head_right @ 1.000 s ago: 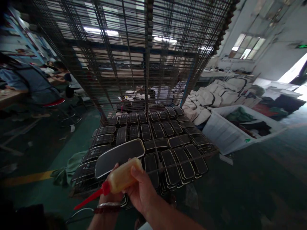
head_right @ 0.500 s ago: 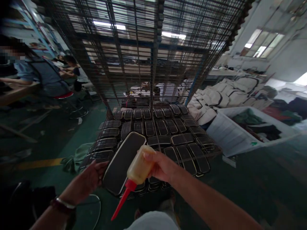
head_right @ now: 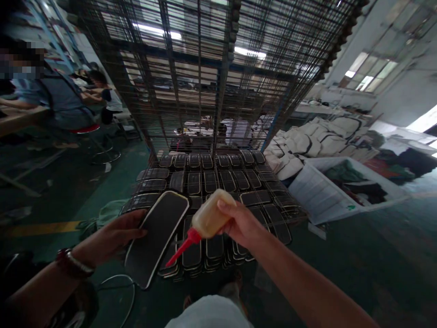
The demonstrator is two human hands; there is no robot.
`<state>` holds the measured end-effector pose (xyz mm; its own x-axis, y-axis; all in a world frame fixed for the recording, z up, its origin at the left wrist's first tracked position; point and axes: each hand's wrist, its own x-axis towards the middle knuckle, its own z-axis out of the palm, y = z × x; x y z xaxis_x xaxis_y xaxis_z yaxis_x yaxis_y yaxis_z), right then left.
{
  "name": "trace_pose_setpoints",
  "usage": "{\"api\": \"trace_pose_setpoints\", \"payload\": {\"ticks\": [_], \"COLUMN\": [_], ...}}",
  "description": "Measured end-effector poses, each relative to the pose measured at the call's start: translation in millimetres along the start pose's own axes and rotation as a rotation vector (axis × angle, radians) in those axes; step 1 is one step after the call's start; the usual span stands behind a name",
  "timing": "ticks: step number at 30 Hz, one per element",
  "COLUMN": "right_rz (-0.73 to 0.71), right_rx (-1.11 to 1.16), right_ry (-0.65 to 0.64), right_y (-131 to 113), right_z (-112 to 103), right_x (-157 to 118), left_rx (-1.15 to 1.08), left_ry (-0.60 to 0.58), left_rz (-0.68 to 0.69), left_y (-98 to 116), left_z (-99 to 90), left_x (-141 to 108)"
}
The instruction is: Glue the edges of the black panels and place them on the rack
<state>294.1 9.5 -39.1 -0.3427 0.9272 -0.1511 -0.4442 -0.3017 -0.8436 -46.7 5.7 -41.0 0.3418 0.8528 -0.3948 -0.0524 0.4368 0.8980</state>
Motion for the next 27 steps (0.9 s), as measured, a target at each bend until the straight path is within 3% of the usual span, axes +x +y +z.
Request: {"api": "trace_pose_setpoints", "payload": {"ticks": [3,5,8,18,27], "right_rz": [-0.237,-0.364,-0.427,-0.415,-0.427], "right_rx": [-0.09,-0.16,-0.247,-0.249,-0.107], "right_ry": [0.146,0.176,0.168,0.236,0.404], "right_y": [-36,-53,-65,-51,-31], "right_z": [-2,1,7,3,-4], "right_x": [-2,-1,1,-7,-2], "left_rx": [0.068,0.093,0.125,0.097,0.011], "left_ry": [-0.079,-0.139,-0.178,-0.112,-0.087], "left_rz": [0.001,-0.008,-0.039,-0.041,-0.069], "left_y": [0,-1,-2,3,1], "left_z": [-8.3,-10.2,-8.3,-1.6,9.8], "left_x": [-9,-13,-17,-21,-22]}}
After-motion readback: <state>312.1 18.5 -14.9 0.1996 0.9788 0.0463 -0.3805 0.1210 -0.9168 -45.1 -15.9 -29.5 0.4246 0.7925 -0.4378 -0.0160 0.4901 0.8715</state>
